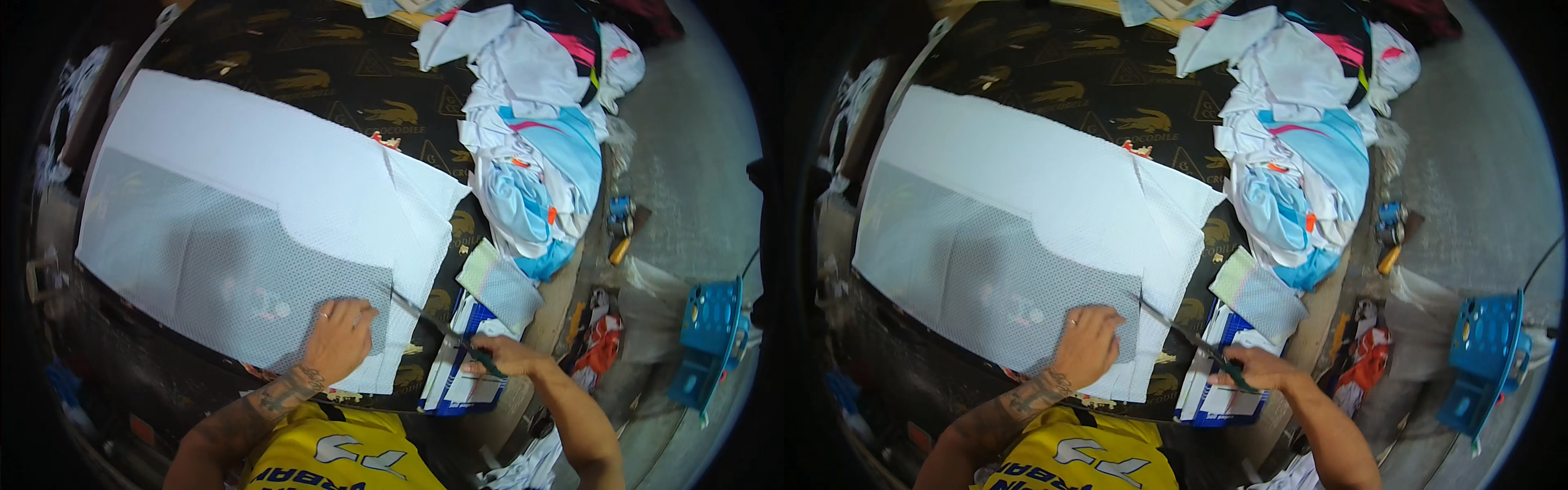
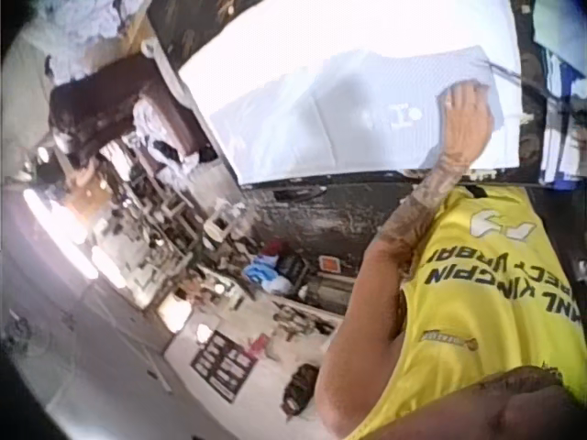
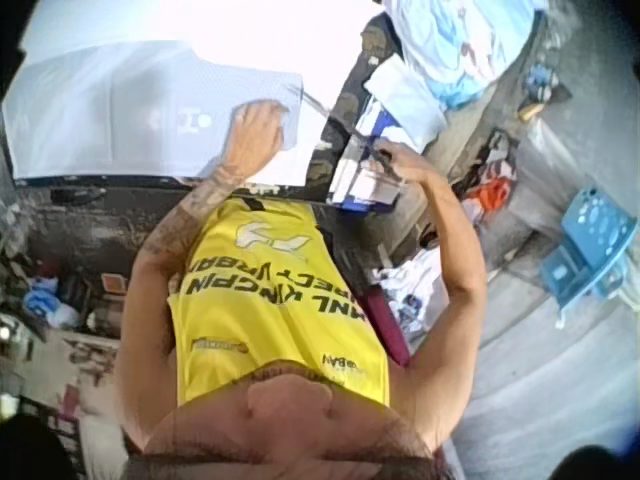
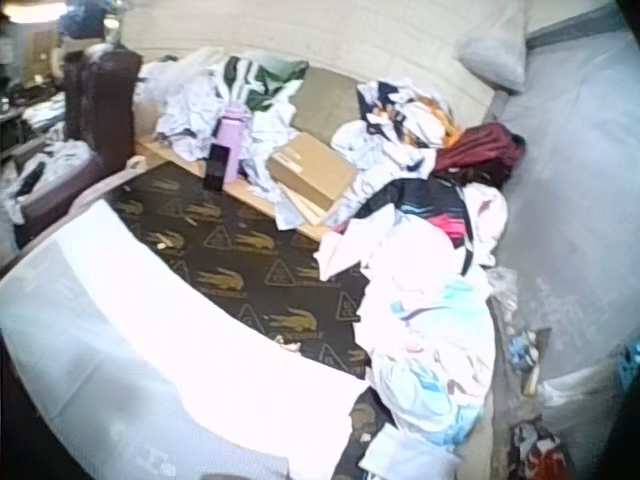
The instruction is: The person lays a white mesh fabric on a table, smooths it, and uses scissors to cut it into a rectangular piece. They then fold the cut fabric and place it on the table. The person also handles a colorful printed garment and a document, moving them aside during the process.
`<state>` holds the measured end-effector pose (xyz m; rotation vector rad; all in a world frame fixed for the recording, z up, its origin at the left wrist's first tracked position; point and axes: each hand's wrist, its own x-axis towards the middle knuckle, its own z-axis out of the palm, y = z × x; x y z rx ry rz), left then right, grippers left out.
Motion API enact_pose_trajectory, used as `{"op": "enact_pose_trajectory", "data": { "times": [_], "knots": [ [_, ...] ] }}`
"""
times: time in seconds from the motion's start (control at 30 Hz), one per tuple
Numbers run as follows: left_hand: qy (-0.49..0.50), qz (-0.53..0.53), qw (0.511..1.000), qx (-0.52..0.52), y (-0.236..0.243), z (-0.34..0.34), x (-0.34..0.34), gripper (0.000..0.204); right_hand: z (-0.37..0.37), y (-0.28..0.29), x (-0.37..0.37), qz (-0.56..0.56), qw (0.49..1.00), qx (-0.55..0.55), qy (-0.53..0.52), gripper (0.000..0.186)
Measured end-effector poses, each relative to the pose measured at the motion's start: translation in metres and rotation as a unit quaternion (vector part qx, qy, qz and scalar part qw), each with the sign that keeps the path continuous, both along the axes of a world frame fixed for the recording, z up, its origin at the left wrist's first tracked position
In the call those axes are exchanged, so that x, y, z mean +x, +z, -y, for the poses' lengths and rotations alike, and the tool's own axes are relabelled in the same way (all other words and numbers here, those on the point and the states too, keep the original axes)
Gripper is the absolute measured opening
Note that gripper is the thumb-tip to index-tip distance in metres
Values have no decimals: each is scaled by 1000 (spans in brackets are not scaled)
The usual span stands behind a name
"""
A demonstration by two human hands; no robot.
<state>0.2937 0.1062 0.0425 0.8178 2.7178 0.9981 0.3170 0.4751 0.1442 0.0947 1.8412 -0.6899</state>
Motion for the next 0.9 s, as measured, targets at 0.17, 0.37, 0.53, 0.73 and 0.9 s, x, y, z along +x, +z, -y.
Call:
{"op": "enact_pose_trajectory", "data": {
  "times": [0.17,0.37,0.53,0.73,0.9],
  "knots": [
    [-34,-85,995,-50,-26,-5,35,47,-4,-11,-111,27,985,43,168,74],
    [-39,-102,990,-91,-27,-6,31,46,17,-12,-164,0,965,21,260,74],
    [-42,-84,990,-109,-25,-5,35,49,18,-25,-160,-7,968,20,252,69],
    [-44,-100,988,-108,-26,-4,33,50,15,-26,-157,41,967,73,242,70],
    [-32,-104,989,-103,-25,-5,34,50,36,-25,-158,5,971,36,237,71]
  ]
}}
